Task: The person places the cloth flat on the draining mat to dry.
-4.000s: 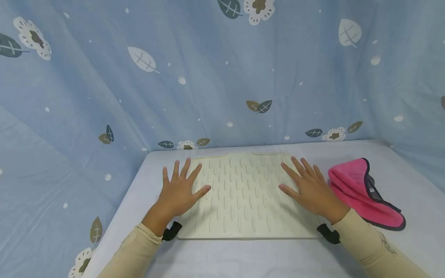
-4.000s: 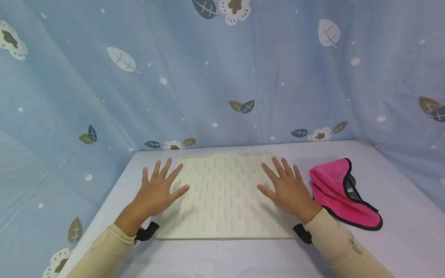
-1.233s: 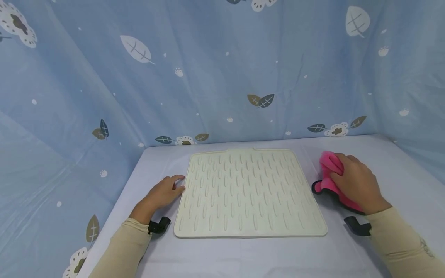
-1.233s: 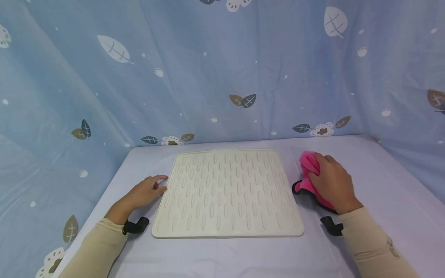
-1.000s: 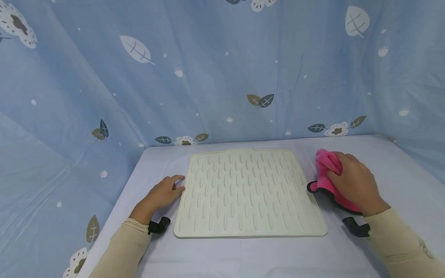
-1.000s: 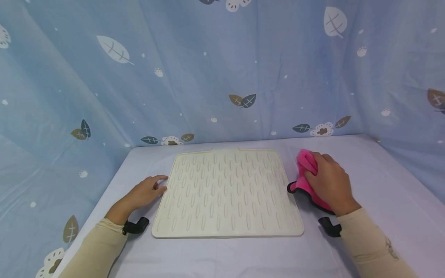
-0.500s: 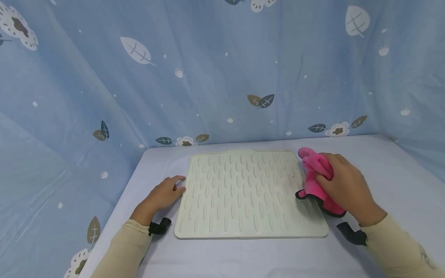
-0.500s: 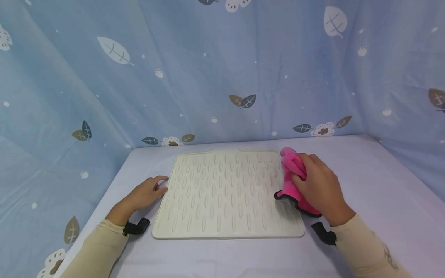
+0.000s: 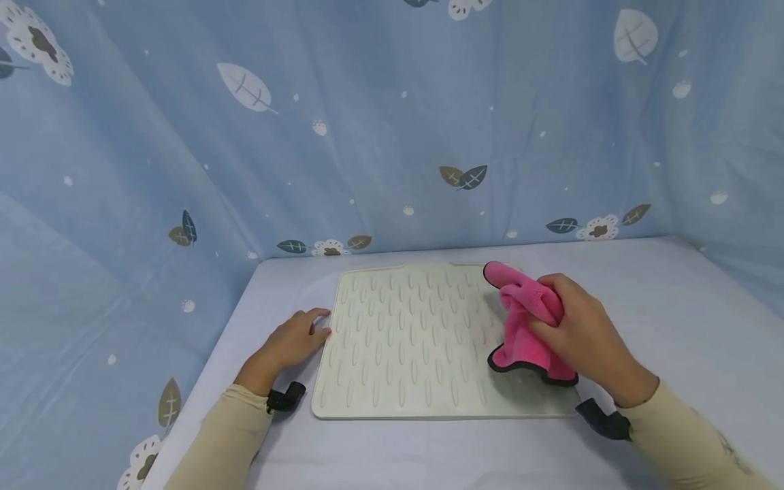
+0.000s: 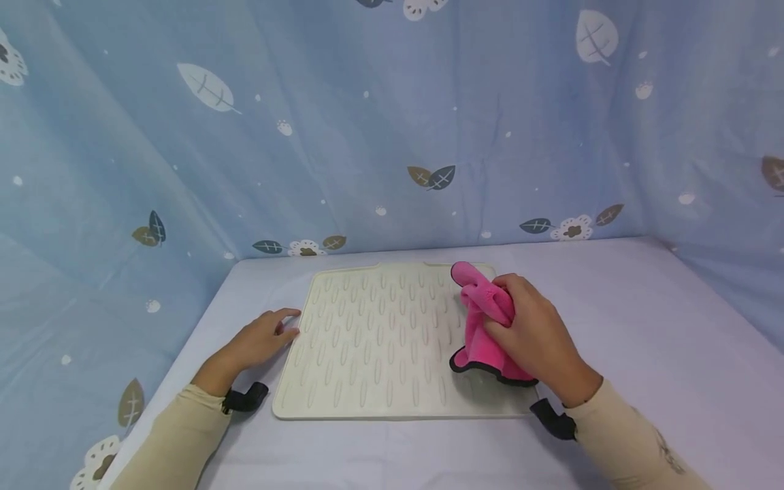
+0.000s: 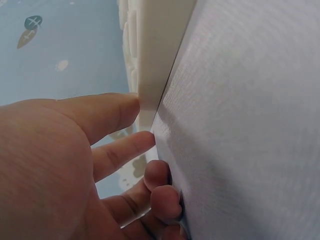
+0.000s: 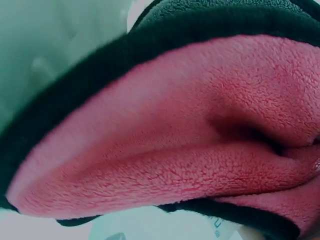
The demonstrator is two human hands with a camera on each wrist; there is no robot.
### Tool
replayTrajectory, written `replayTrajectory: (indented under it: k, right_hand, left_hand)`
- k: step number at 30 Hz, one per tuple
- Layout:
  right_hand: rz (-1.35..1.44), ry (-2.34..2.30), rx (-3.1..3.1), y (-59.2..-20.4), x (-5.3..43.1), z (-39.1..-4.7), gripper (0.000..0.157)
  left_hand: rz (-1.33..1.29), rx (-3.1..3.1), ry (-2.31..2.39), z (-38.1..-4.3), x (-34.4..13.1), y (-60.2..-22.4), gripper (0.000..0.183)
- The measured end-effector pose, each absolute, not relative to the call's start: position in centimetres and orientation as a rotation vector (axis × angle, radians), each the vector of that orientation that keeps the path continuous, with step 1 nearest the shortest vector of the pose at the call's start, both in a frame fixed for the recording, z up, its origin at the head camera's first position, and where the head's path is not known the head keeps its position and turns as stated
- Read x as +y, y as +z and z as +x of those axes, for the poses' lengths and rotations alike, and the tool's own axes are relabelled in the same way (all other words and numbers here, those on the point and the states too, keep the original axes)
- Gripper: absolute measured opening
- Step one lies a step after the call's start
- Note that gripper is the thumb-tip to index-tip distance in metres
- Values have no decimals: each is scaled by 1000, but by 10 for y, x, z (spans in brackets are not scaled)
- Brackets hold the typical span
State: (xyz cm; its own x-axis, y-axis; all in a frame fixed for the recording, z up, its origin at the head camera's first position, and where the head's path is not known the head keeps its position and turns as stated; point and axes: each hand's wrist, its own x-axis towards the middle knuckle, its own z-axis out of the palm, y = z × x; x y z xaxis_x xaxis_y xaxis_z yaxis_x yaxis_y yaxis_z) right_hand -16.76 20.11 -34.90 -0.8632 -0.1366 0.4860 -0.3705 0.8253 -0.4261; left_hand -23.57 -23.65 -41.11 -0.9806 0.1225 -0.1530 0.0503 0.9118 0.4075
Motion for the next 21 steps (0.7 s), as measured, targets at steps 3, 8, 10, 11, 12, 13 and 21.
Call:
replayTrajectory:
  k: [3,8,10,11,12,13,21]
  right_hand:
    - [392,761,-2564,-350,191,-171,54]
    - [457,783,-2548,-348,176,-176,54]
    - [478,789,-2544,-348,171,-178,54]
    - [481,793,-2544,-347,168,-179,53]
    - [483,793,-2545,-347,165,-180,53]
    - [486,793,-2547,-347,163,-180,53]
    - [524,791,-2505,-350,143,-189,53]
  left_hand:
    - [124,2900,617,-236,-237,-410,48]
    - [113,2900,618,-237,-237,-411,48]
    - [111,2902,615,-237,-237,-412,48]
    - [111,2904,614,-238,-237,-412,48]
    - [112,2907,610,-238,-237,-412,48]
    - [113,2910,607,-238,-237,-412,48]
    - [121,2915,603,-238,-238,-412,49]
